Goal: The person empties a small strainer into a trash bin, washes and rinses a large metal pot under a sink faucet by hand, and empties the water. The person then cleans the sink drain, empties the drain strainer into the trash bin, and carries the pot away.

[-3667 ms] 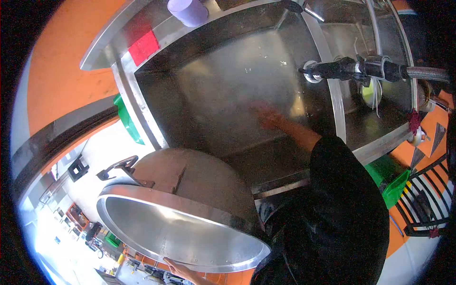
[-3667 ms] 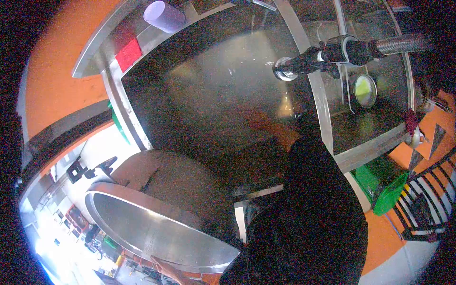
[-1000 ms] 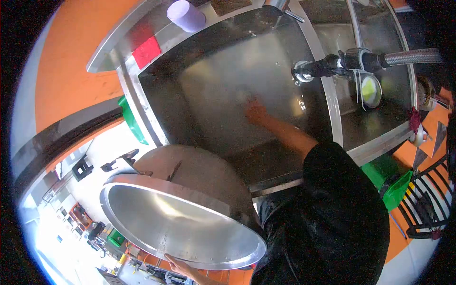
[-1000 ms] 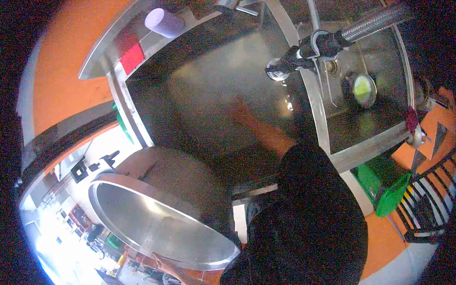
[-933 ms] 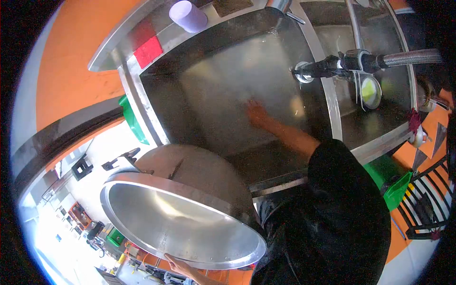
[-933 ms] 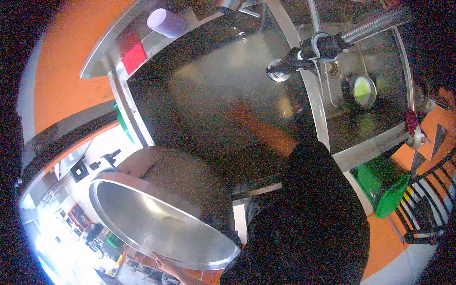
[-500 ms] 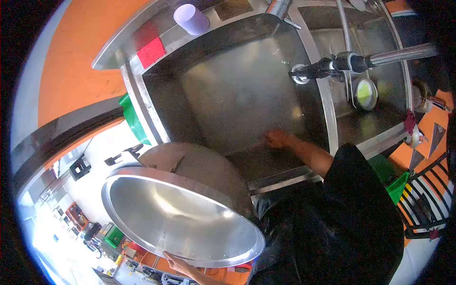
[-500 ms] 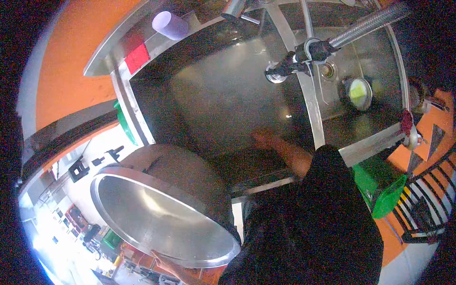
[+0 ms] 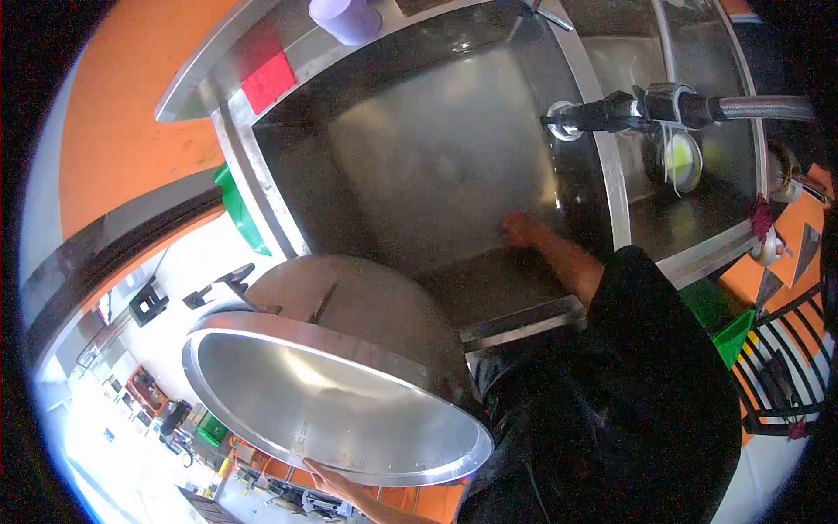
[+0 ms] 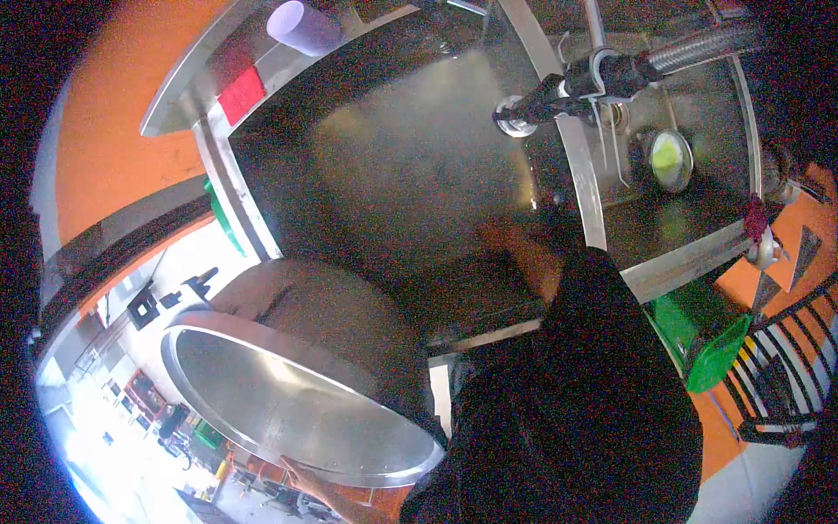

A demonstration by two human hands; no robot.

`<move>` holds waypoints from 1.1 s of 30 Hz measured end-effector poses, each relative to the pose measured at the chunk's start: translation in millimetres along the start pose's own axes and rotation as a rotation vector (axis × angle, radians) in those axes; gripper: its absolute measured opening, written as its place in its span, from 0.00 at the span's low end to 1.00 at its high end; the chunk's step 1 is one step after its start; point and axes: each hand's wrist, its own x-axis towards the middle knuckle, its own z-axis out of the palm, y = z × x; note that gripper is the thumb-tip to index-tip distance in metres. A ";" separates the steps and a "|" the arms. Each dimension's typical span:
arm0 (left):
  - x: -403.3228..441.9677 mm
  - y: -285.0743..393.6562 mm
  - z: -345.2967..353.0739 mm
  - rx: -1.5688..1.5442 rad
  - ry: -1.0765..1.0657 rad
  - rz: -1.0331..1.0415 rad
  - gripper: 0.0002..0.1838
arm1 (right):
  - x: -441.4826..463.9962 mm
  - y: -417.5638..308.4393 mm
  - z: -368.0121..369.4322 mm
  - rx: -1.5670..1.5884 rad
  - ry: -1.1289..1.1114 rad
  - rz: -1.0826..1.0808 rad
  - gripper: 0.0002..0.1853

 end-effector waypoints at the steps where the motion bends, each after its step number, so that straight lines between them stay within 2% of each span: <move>1: -2.7 3.7 0.2 -0.014 -0.022 0.008 0.43 | 9.4 8.2 6.6 0.017 0.015 -0.001 0.22; 4: 0.6 -1.3 2.1 -0.096 -0.040 0.015 0.43 | 33.9 22.7 24.8 0.044 0.084 0.013 0.20; 9: 2.1 -1.6 -1.2 0.029 -0.009 0.018 0.43 | 13.9 -29.8 -68.0 0.171 0.164 0.046 0.14; 11: 4.6 -4.3 -2.0 0.028 -0.008 -0.005 0.43 | 55.5 -5.6 -25.6 0.104 0.517 -0.071 0.12; 13: 18.4 -20.9 -4.5 0.024 -0.001 -0.017 0.42 | 72.8 0.6 -23.4 0.043 0.580 -0.112 0.11; 15: 10.1 -12.5 -2.3 -0.004 -0.004 -0.016 0.41 | 70.2 -21.2 -67.2 -0.011 0.352 -0.073 0.11; 18: 17.3 -21.3 -4.8 -0.019 -0.028 0.006 0.40 | 91.5 -24.5 -88.1 -0.055 0.142 -0.023 0.13; 21: 12.1 -14.9 -3.8 -0.045 -0.044 0.002 0.40 | 101.0 -24.6 -88.6 0.091 0.360 -0.125 0.13; 24: 17.4 -20.5 -4.9 -0.012 -0.050 0.010 0.41 | 109.8 -29.9 -95.7 0.080 0.341 -0.045 0.12; 27: 14.8 -17.5 -4.7 0.018 -0.045 0.000 0.41 | 120.0 -17.9 -80.1 -0.108 0.745 -0.318 0.11; 30: 4.6 -4.8 -3.1 0.001 -0.050 -0.016 0.42 | 128.8 -18.0 -79.5 -0.215 0.409 -0.030 0.10; 33: 2.7 -3.0 -2.4 -0.031 -0.050 -0.033 0.43 | 115.2 -23.6 -90.7 -0.178 0.305 -0.055 0.10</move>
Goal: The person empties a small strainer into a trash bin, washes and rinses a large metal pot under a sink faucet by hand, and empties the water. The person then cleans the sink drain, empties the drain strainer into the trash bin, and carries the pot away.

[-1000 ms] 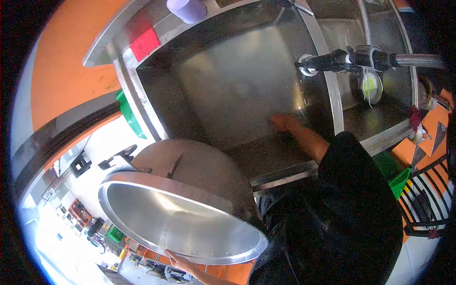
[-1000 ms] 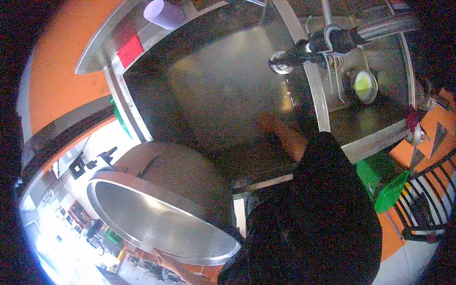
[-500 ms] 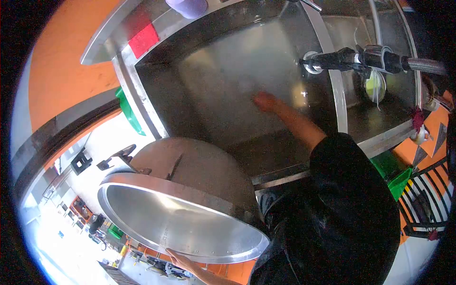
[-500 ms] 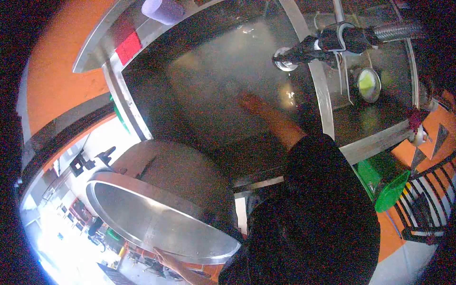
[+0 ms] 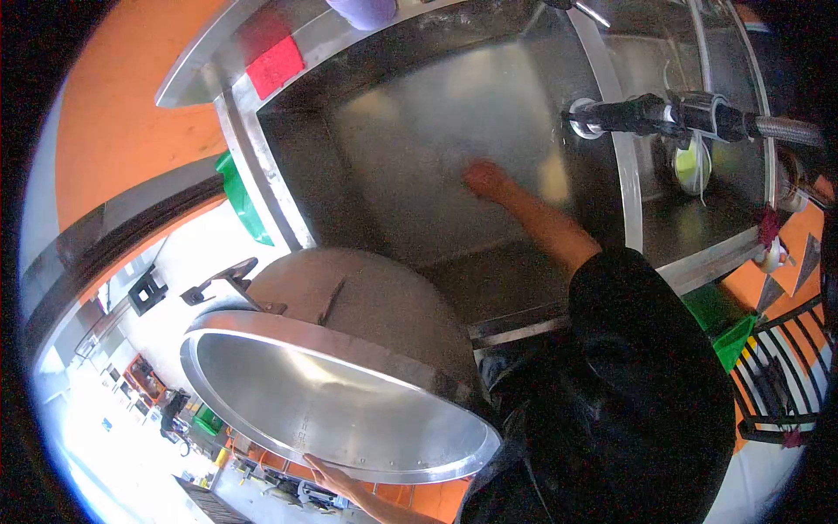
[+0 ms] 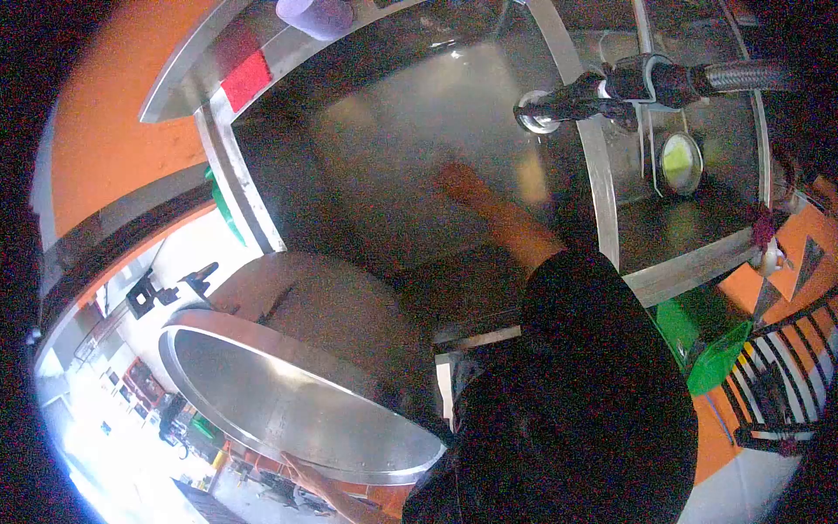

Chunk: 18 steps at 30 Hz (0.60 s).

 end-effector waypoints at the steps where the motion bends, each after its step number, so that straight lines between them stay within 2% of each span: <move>1: 0.0 -0.7 0.2 -0.012 0.001 -0.008 0.43 | 1.6 -1.1 12.1 -0.072 0.125 0.021 0.10; 2: 1.0 -2.0 -0.5 0.005 0.002 -0.002 0.43 | 10.6 7.7 54.7 -0.144 0.249 0.042 0.11; 4: 4.6 -3.9 -1.6 0.039 0.001 0.012 0.44 | 13.9 9.2 67.5 -0.142 0.195 0.071 0.14; 6: 0.1 2.2 2.6 0.062 0.023 0.013 0.43 | 6.9 -8.9 22.5 0.010 -0.162 0.087 0.17; 8: 0.8 2.4 3.8 0.081 0.032 0.032 0.43 | -11.6 -37.1 -28.2 -0.328 -0.217 0.051 0.19; 10: 6.1 -4.5 3.2 0.095 0.028 0.068 0.42 | -13.5 -42.2 -31.1 -0.313 -0.115 0.083 0.20; 12: 6.6 -2.8 2.9 0.131 0.037 0.014 0.42 | 2.4 -26.0 18.1 0.056 0.139 0.181 0.21; 15: 17.1 -14.3 -1.3 0.156 0.032 0.024 0.42 | 41.4 17.5 132.0 -0.130 0.205 0.126 0.24; 18: 17.5 -15.6 -0.7 0.143 0.045 0.032 0.42 | 26.1 -2.2 91.2 -0.231 0.152 0.102 0.25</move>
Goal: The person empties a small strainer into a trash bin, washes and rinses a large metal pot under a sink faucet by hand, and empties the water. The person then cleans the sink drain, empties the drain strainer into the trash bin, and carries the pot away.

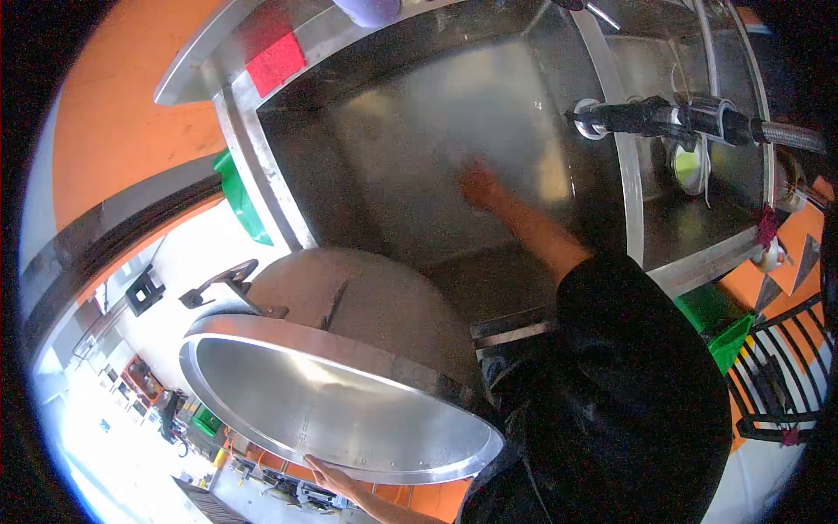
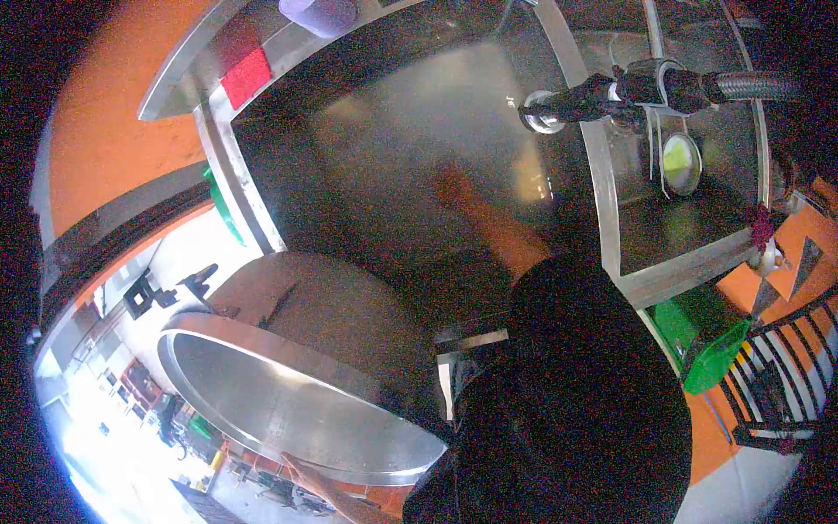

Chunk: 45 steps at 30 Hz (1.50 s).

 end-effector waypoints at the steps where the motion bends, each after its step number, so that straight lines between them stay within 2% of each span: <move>1: -3.3 3.3 1.3 -0.008 0.008 -0.005 0.43 | -5.3 -2.9 -20.0 -0.034 -0.015 -0.012 0.25; 5: -20.2 25.2 3.8 -0.052 0.000 -0.043 0.43 | -26.4 -9.8 -103.6 -0.121 -0.057 -0.041 0.26; 7: -21.0 26.0 3.5 -0.045 0.007 -0.017 0.44 | -19.5 -11.5 -109.2 -0.136 -0.172 -0.044 0.26; 9: -8.0 9.8 2.1 -0.078 -0.015 -0.027 0.44 | 8.3 -5.7 -79.3 -0.147 -0.386 -0.038 0.25; 12: -12.6 13.7 1.8 -0.083 -0.010 -0.029 0.43 | 5.8 -1.6 -1.4 -0.195 0.011 -0.018 0.22; 13: -16.6 16.9 2.1 -0.077 -0.003 -0.028 0.43 | 6.8 -1.4 -4.1 -0.166 -0.021 -0.018 0.21; 16: -16.0 13.9 1.5 -0.121 -0.020 0.012 0.43 | 13.4 -3.0 -40.4 -0.077 -0.115 -0.019 0.18; 18: -27.1 30.9 1.3 -0.059 0.000 -0.052 0.43 | 12.8 -3.5 -75.8 -0.018 -0.177 -0.020 0.16; 21: -26.2 28.6 3.9 -0.079 0.017 -0.048 0.42 | 4.2 -4.7 -91.2 -0.144 -0.197 -0.085 0.16; 24: -28.2 31.0 2.2 -0.079 0.022 -0.032 0.42 | 1.4 -10.9 -143.2 -0.101 -0.417 0.026 0.18; 29: -18.0 19.4 4.1 -0.128 -0.018 -0.028 0.42 | -22.2 -7.5 -145.2 0.010 -0.067 -0.016 0.25; 31: -17.8 21.6 4.7 -0.105 -0.010 -0.059 0.41 | -21.2 -10.6 -142.2 0.043 -0.040 -0.029 0.27; 36: -30.7 35.4 6.2 -0.133 0.005 -0.077 0.41 | -1.2 -3.4 -139.4 0.066 -0.263 -0.045 0.28; 39: -35.9 41.8 5.8 -0.111 0.029 -0.064 0.42 | 4.4 3.1 -91.6 -0.079 -0.040 -0.032 0.24; 42: -33.0 37.2 7.0 -0.119 0.026 -0.037 0.43 | -1.5 2.5 -91.2 0.041 0.168 -0.026 0.21; 45: -22.3 26.9 4.7 -0.063 0.035 -0.005 0.43 | -8.6 6.1 -106.7 -0.018 0.068 -0.111 0.21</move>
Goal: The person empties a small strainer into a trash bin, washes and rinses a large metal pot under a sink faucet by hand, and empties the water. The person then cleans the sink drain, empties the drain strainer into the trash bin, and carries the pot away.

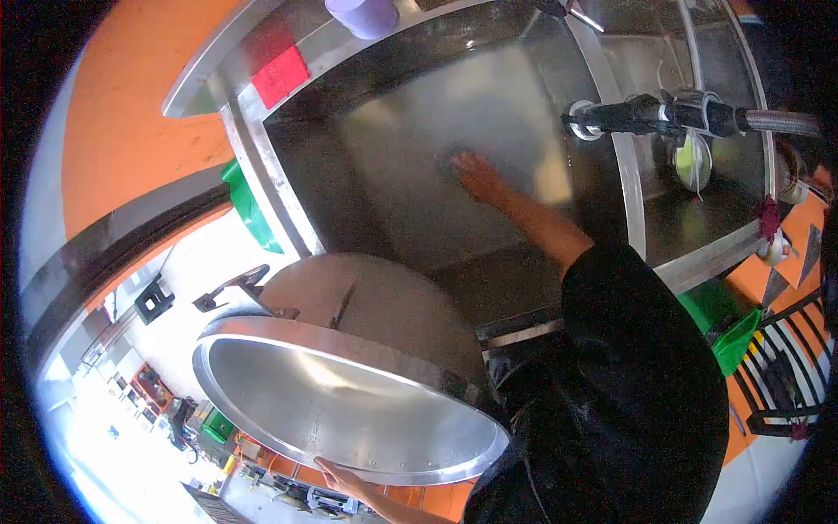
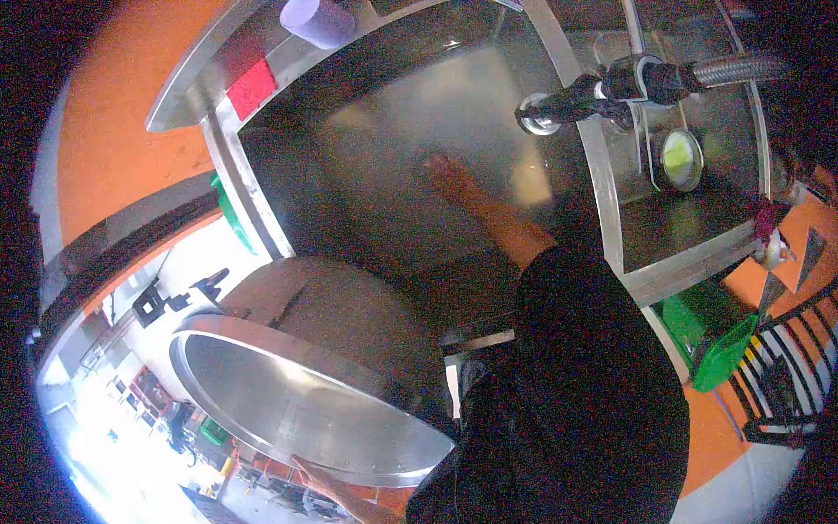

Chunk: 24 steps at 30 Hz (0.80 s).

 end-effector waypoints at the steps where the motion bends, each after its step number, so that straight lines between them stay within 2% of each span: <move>1: 1.7 -1.9 -0.5 0.029 0.006 0.009 0.43 | -0.5 -0.5 -7.0 -0.014 -0.027 0.000 0.20; 4: -15.8 14.3 0.2 0.022 0.018 0.031 0.43 | 2.6 -0.4 -14.2 -0.084 -0.069 -0.010 0.20; 6: -3.3 0.6 -1.1 -0.025 -0.018 -0.001 0.43 | 5.1 2.8 -2.3 -0.162 -0.046 -0.025 0.19; 9: 10.5 -17.2 -1.1 -0.058 -0.034 0.008 0.43 | 3.3 8.7 16.7 -0.020 0.158 -0.058 0.20; 10: 13.5 -21.5 -1.2 -0.064 -0.032 0.021 0.43 | 4.3 10.1 21.6 -0.019 0.113 -0.034 0.19; 12: 8.5 -17.2 -0.4 -0.086 -0.014 0.004 0.43 | 2.0 3.0 -27.6 -0.015 0.021 0.010 0.19; 14: 6.3 -15.9 -0.9 -0.093 -0.006 -0.005 0.43 | 3.9 -10.1 -104.8 -0.212 -0.355 -0.135 0.20; 16: 6.2 -16.1 -1.9 -0.082 -0.013 -0.006 0.43 | 4.8 -11.7 -102.5 -0.194 -0.396 -0.114 0.21; 17: 6.8 -16.8 -1.8 -0.085 -0.016 0.007 0.43 | 6.5 -6.8 -61.0 -0.077 -0.247 -0.020 0.21; 19: 9.7 -19.7 -0.9 -0.092 -0.023 0.034 0.43 | 13.3 2.7 -7.6 0.061 -0.098 0.068 0.25; 21: 14.2 -24.2 -0.9 -0.063 -0.008 0.044 0.43 | 15.9 4.1 -16.3 0.105 -0.100 0.052 0.30; 22: 15.3 -26.0 -0.6 -0.050 0.000 0.049 0.44 | 17.6 4.4 -20.7 0.085 -0.228 0.060 0.30; 23: 16.2 -26.9 -1.6 -0.059 -0.006 0.036 0.44 | 12.0 -4.7 -76.1 0.066 -0.357 0.068 0.31; 24: 16.9 -27.6 -2.1 -0.071 -0.012 0.023 0.43 | 12.2 -4.3 -79.0 0.059 -0.355 0.055 0.31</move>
